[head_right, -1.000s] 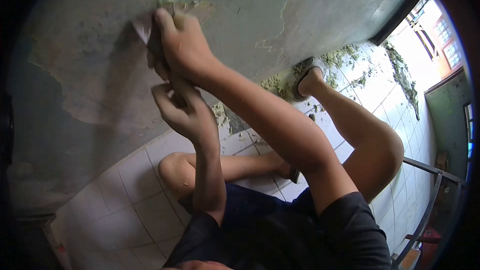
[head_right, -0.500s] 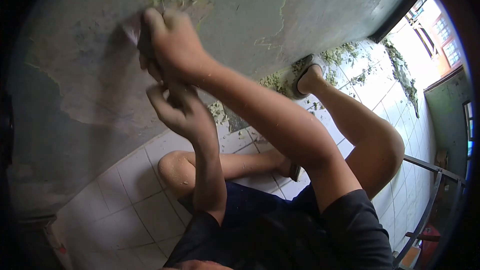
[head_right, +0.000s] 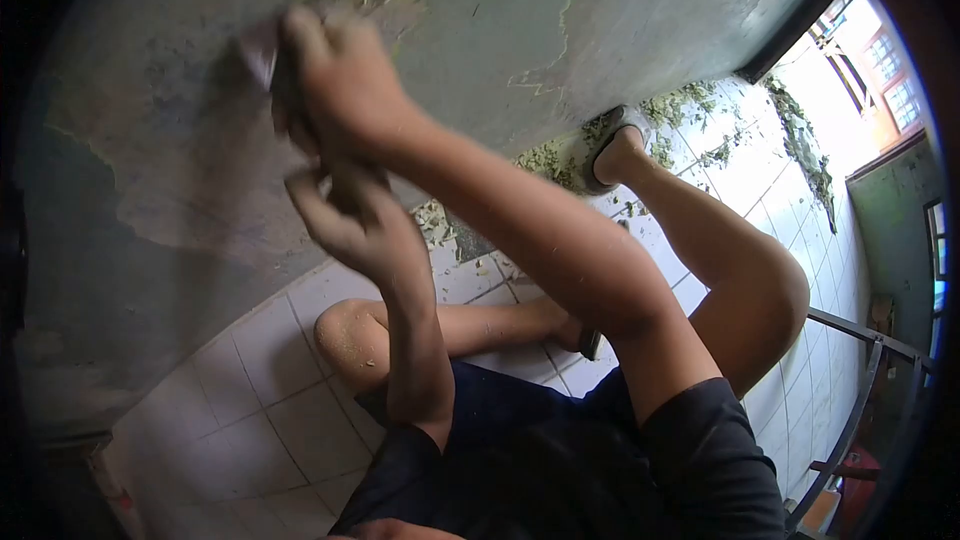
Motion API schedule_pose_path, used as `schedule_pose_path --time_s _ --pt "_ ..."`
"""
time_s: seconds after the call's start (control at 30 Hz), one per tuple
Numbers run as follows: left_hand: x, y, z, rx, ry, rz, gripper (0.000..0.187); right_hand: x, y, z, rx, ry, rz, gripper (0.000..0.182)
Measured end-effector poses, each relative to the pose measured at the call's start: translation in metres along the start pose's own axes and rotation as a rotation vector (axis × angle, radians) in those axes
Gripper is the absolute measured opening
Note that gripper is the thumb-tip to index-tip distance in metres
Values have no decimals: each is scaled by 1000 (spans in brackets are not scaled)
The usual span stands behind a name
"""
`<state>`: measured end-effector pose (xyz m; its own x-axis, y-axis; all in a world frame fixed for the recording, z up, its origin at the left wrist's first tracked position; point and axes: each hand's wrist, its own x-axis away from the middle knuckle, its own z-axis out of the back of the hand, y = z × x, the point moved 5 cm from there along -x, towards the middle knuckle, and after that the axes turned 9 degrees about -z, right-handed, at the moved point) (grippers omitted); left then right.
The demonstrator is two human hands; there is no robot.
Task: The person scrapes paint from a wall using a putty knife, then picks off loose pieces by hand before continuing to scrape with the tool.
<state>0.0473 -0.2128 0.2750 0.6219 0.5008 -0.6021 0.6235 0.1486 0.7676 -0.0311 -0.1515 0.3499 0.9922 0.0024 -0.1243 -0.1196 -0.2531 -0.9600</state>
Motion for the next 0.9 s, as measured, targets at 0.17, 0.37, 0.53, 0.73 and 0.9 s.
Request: schedule_pose_path --time_s 0.17,0.37,0.53,0.73,0.9 --pt "-2 14 3 -11 -80 44 23 4 -1 1 -90 -10 -38 43" --pt "9 3 3 -202 -62 -125 20 5 14 10 -98 -14 -67 43" --pt "0 7 -1 -48 -47 15 19 2 4 9 -58 -19 -22 42" --pt "8 5 4 -64 -33 55 20 7 12 3 -21 17 -46 39" --pt "10 9 4 -135 -104 -47 21 5 12 12 -136 -39 -53 40"
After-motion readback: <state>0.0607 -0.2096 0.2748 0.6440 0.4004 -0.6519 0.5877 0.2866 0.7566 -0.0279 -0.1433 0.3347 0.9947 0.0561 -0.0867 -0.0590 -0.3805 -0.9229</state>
